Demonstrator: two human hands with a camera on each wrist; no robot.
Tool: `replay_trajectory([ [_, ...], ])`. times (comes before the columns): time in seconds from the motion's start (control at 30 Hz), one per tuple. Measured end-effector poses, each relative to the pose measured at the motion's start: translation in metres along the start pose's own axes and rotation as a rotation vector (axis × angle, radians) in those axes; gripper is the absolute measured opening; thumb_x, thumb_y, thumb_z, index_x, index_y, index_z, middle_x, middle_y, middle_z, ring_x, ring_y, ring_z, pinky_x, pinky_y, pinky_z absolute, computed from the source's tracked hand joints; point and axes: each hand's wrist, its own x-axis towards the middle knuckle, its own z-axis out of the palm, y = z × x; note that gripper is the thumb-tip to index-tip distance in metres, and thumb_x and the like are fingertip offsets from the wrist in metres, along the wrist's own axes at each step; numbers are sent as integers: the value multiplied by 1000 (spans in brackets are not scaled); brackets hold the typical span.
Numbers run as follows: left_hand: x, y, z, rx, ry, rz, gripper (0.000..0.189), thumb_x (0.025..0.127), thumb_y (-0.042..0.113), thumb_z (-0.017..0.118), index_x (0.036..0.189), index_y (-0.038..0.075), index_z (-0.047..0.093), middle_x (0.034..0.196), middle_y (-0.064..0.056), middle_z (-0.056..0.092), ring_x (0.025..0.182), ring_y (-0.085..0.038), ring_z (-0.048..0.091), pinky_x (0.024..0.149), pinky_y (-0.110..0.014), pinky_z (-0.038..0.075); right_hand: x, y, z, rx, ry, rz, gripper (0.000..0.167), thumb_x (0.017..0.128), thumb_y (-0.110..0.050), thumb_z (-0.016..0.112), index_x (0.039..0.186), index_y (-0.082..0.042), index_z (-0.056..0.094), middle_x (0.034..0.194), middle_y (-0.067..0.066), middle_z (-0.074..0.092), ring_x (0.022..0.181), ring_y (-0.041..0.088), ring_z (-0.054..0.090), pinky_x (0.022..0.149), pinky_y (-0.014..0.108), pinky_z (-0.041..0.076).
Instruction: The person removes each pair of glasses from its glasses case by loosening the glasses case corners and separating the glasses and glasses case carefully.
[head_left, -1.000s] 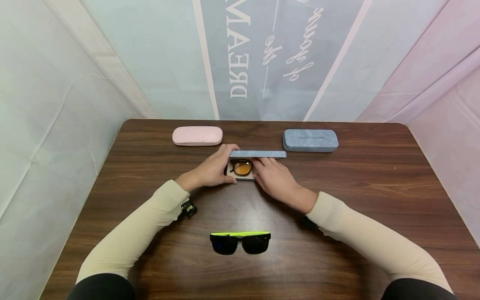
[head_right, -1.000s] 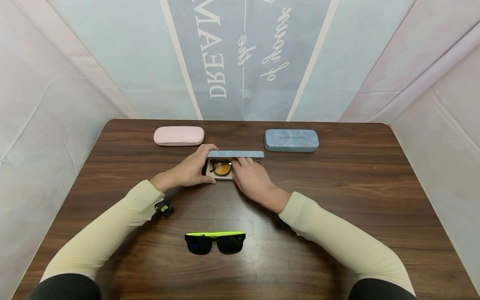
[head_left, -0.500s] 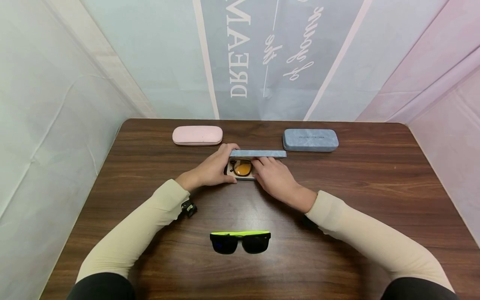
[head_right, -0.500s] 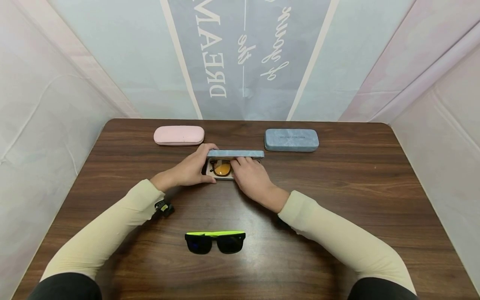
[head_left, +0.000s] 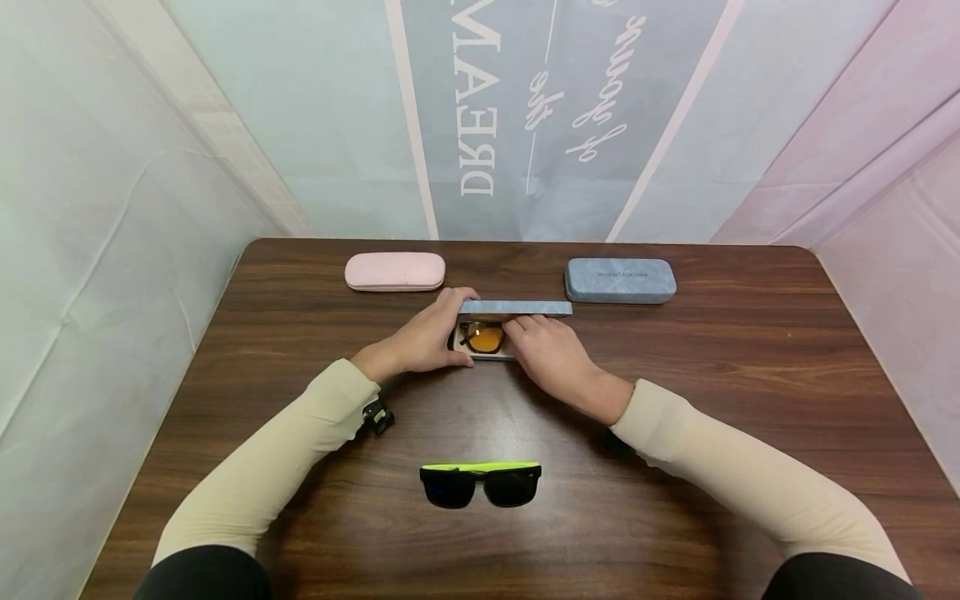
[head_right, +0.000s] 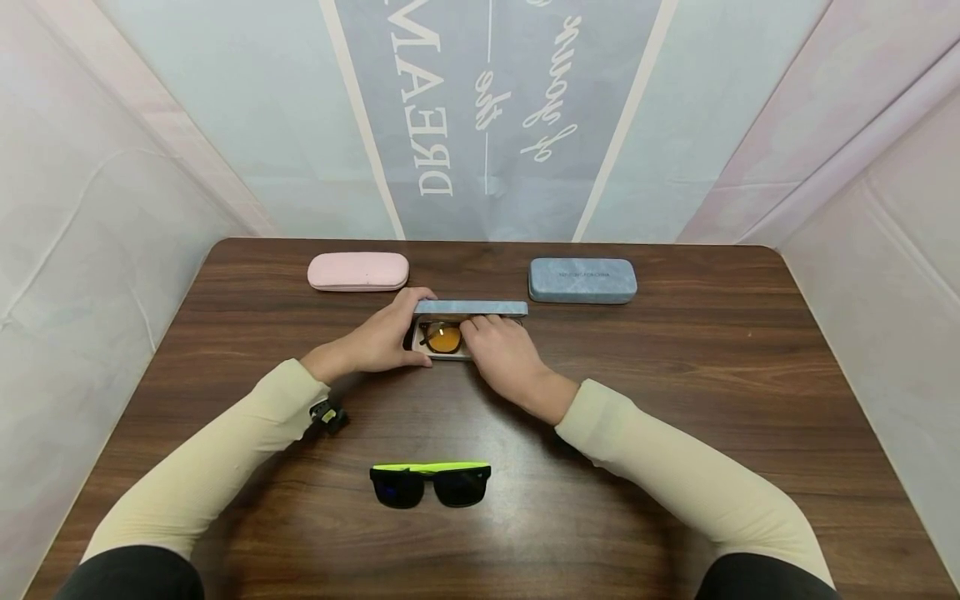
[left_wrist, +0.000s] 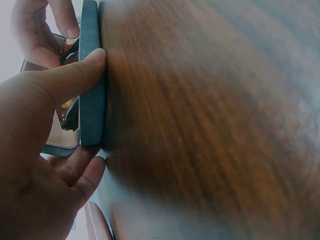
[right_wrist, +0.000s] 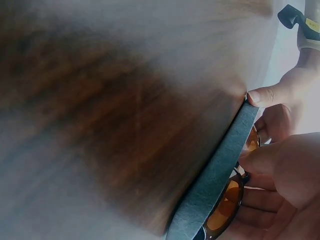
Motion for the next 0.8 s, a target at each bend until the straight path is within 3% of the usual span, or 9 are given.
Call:
replay_trajectory([
  [0.43, 0, 0, 0, -3, -12, -13, 92, 80, 26, 90, 147, 8, 29, 132, -15, 41, 113, -26, 49, 99, -42, 45, 2, 1, -1, 16, 18, 3, 10, 98, -8, 68, 107, -3, 69, 99, 11, 73, 86, 27, 69, 72, 41, 58],
  [0.8, 0, -2, 1, 1, -1, -2, 93, 79, 25, 91, 147, 7, 30, 131, -15, 41, 114, -25, 48, 100, -42, 45, 2, 1, -1, 32, -1, 4, 11, 97, -6, 68, 108, -3, 69, 100, 11, 72, 88, 27, 69, 73, 41, 58],
])
